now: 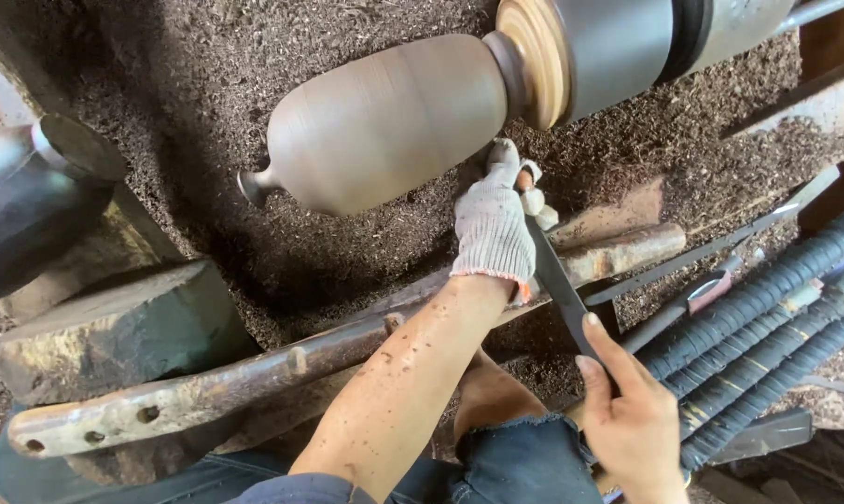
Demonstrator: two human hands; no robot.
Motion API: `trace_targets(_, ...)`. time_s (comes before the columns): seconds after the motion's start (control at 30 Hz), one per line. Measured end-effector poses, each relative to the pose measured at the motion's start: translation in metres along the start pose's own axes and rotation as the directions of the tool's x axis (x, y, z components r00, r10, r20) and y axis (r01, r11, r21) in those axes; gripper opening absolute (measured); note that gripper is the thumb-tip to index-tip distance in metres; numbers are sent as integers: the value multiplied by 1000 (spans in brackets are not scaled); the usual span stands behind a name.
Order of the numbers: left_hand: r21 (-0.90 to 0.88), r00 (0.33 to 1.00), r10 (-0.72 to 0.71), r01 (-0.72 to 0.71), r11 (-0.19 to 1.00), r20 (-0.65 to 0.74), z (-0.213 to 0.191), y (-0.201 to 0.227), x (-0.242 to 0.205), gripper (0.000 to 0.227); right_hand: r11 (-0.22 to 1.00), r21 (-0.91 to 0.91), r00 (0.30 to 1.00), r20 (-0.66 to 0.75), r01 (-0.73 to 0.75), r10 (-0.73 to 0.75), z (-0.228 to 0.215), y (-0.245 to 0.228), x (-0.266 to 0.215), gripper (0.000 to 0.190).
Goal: The person shapes a spinning clay vessel mounted on a lathe, holding a cutting tool against the rotating body to smooth and refine its surface. They occasionally steady the vessel with a gloved hand, switch to a different flat turning tool, and continue shaping the vessel's profile.
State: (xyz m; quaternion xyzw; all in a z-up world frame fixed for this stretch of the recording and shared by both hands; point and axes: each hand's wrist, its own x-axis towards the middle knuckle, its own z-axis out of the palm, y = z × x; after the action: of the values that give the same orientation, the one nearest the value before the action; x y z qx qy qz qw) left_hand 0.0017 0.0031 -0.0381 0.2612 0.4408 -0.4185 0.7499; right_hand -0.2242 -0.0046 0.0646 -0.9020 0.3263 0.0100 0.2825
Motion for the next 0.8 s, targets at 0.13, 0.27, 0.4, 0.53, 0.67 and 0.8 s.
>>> trace_targets(0.13, 10, 995, 39, -38, 999, -94, 7, 4, -13, 17, 961, 32, 952, 148, -275, 268, -11, 15, 10, 40)
trace_targets(0.27, -4, 973, 103, -106, 994, -206, 21, 11, -28, 11, 911, 138, 901, 267, -388, 343, -18, 21, 20, 46)
trace_targets(0.4, 14, 948, 140, -142, 990, -286, 20, 8, -28, 7, 908, 125, 871, 360, -399, 334, -17, 55, 15, 47)
trace_targets(0.53, 39, 944, 173, -169, 985, -281, 12, 5, -28, 8, 853, 177, 820, 425, -492, 385, -19, 58, 29, 47)
trace_targets(0.67, 103, 942, 142, -116, 988, -305, 5, 8, -34, 15, 757, 210, 733, 499, -619, 461, -21, 67, 40, 50)
trace_targets(0.8, 172, 937, 116, -62, 983, -329, -5, 10, -43, 22, 747, 287, 731, 577, -599, 365, -20, 92, 49, 54)
